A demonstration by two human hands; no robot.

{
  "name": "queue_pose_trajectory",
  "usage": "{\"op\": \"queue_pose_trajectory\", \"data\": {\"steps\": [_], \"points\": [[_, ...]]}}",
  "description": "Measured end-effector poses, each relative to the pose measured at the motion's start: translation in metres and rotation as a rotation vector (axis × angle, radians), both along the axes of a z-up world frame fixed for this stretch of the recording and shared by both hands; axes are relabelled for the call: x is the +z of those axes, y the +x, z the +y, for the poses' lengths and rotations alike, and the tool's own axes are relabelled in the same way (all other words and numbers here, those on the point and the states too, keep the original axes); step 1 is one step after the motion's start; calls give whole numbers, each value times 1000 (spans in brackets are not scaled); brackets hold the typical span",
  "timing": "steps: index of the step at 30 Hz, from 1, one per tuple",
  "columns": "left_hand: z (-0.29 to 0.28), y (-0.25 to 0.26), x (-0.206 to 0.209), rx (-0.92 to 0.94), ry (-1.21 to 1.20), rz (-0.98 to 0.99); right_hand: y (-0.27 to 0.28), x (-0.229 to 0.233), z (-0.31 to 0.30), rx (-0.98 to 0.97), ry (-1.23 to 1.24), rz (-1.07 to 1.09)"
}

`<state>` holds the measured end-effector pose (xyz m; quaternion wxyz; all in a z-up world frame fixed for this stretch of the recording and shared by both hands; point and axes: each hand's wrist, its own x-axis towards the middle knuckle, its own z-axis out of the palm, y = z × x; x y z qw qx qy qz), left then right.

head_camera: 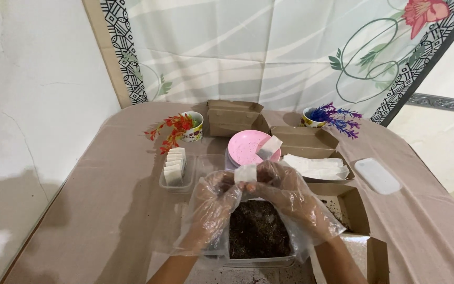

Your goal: Filling and weighing tea bags with loose tea on a digital scale

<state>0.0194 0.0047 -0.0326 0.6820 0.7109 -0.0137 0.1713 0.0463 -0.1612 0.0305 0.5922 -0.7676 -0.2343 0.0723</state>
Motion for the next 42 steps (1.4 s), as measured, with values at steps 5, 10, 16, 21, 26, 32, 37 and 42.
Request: {"op": "queue_pose_trajectory", "data": {"steps": [5, 10, 16, 21, 26, 32, 37, 42], "points": [[-1, -11, 26, -56, -53, 201, -1, -20, 7, 76, 478, 127], [0, -7, 15, -38, 48, 95, -6, -28, 14, -35, 476, 66], [2, -23, 46, -72, 55, 169, -15, -9, 12, -152, 287, 73], [-5, -23, 49, -96, -98, 152, 2, -39, 5, -109, 362, -169], [-3, -18, 37, -112, -61, -6, -3, -37, 3, -130, 225, -198], [-2, -10, 15, -77, -147, -9, 6, -57, 9, -2, 496, -357], [-3, -8, 17, -3, -117, 46, 2, -49, 6, -129, 331, -341], [-2, -15, 33, -34, -71, 46, -15, -24, 8, 4, 376, -186]]}}
